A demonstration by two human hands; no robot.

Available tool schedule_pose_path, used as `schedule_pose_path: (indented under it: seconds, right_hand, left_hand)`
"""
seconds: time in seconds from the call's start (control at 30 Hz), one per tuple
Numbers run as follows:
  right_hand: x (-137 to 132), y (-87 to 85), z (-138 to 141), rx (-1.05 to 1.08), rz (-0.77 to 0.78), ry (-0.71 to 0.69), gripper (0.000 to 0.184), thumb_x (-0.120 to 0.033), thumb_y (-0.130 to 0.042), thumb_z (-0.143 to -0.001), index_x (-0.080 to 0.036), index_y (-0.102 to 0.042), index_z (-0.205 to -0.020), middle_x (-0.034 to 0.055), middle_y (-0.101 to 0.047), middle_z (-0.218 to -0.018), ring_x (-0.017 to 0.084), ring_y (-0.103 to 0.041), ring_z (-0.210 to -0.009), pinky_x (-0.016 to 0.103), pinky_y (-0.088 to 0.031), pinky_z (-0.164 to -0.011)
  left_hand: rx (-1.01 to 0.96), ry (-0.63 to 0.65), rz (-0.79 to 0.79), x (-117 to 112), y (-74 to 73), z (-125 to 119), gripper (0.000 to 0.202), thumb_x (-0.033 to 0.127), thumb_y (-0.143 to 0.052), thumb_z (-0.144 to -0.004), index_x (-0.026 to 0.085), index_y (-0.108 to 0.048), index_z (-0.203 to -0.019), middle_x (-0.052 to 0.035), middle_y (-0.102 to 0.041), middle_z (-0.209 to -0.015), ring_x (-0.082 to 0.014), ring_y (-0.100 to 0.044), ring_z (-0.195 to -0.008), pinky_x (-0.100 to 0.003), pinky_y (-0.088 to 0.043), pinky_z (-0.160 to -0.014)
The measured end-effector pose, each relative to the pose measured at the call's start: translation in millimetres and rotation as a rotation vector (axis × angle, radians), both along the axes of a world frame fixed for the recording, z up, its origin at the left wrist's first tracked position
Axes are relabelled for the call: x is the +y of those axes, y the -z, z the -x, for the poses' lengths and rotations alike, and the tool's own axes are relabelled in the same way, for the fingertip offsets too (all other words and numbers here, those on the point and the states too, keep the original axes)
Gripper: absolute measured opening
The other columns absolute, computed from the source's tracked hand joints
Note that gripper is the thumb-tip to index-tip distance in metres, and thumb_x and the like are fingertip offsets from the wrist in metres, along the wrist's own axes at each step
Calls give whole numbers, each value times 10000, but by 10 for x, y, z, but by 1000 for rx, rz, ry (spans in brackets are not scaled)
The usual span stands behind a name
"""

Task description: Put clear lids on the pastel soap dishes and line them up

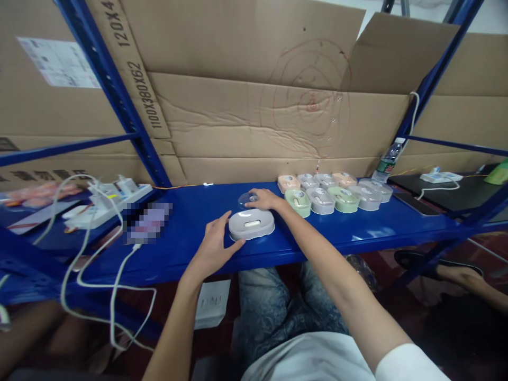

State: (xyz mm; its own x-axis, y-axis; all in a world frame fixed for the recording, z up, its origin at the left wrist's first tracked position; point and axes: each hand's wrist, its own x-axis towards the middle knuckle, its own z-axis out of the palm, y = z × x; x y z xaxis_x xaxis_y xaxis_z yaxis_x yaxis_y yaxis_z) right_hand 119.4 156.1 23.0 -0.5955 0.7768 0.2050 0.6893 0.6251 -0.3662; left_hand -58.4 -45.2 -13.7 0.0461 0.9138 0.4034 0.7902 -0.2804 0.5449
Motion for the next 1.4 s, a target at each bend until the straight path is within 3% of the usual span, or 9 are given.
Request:
schedule_pose_path:
  seconds: [0.13,0.23,0.4,0.57,0.7,0.9,1.17,1.4]
  right_hand:
    - [-11,-62,29,-80,44,63,777,-604,-848,-740,-257,-615,-1395,117,-693,-1353,314,-648,-1252,401,-520,-1027]
    - [-67,-113,29,-74,16,84,758,-540,-879,-704,-266,-637,-1368,111,-695,-1348,322,-647,-1248,397,-524,-1017]
    - [-248,-250,-88,76,-106,85,728,-577,-765,-818,-254,-573,-1442,122,-680,-1353,333,-632,-1253,443,-502,-1043]
    - [-551,-352,-368,248,-191,-342,607,-478,-746,-879,-243,-587,-1416,71,-695,-1324,254,-642,-1168,424,-481,-1062]
    - [-783,-208,-517,198,-174,-546,622,-468,-748,-884,-252,-577,-1441,79,-660,-1386,270,-608,-1200,460,-470,-1079]
    - [-941,47,-513,221,-161,-484,677,-478,-702,-916,-247,-521,-1526,116,-620,-1318,271,-593,-1224,456,-489,-1076]
    - [-955,27,-498,94,-210,-430,714,-492,-717,-913,-269,-504,-1557,133,-560,-1368,304,-560,-1272,480,-455,-1106]
    - [-1019,43,-441,40,-222,-361,704,-505,-699,-935,-279,-488,-1568,133,-574,-1329,300,-579,-1190,473,-472,-1053]
  left_hand:
    - [33,2,78,2,-40,-41,984,608,-707,-855,167,-278,-1623,-198,-390,-1628,-387,-322,-1511,-560,-329,-1215]
    - [52,-19,96,26,-73,-65,1026,672,-705,-834,157,-293,-1620,-220,-412,-1608,-419,-360,-1483,-579,-345,-1187]
    - [-2,-41,69,52,-110,-61,994,635,-737,-822,197,-315,-1609,-187,-524,-1509,-410,-424,-1443,-563,-381,-1157]
    - [-53,-14,94,62,-105,-33,994,588,-751,-820,195,-298,-1612,-160,-578,-1468,-387,-441,-1435,-541,-370,-1176]
    - [-43,-14,115,116,-42,5,1056,611,-756,-801,161,-272,-1625,-206,-449,-1595,-409,-412,-1470,-552,-356,-1189]
    - [-16,-35,131,194,62,52,1102,636,-741,-803,132,-240,-1645,-247,-407,-1608,-428,-387,-1487,-571,-348,-1185]
    - [0,-16,122,213,43,59,1113,628,-747,-789,115,-247,-1641,-255,-380,-1636,-435,-359,-1514,-569,-327,-1206]
    - [13,22,137,221,-37,91,1130,653,-765,-763,137,-263,-1635,-223,-390,-1648,-408,-382,-1518,-535,-334,-1221]
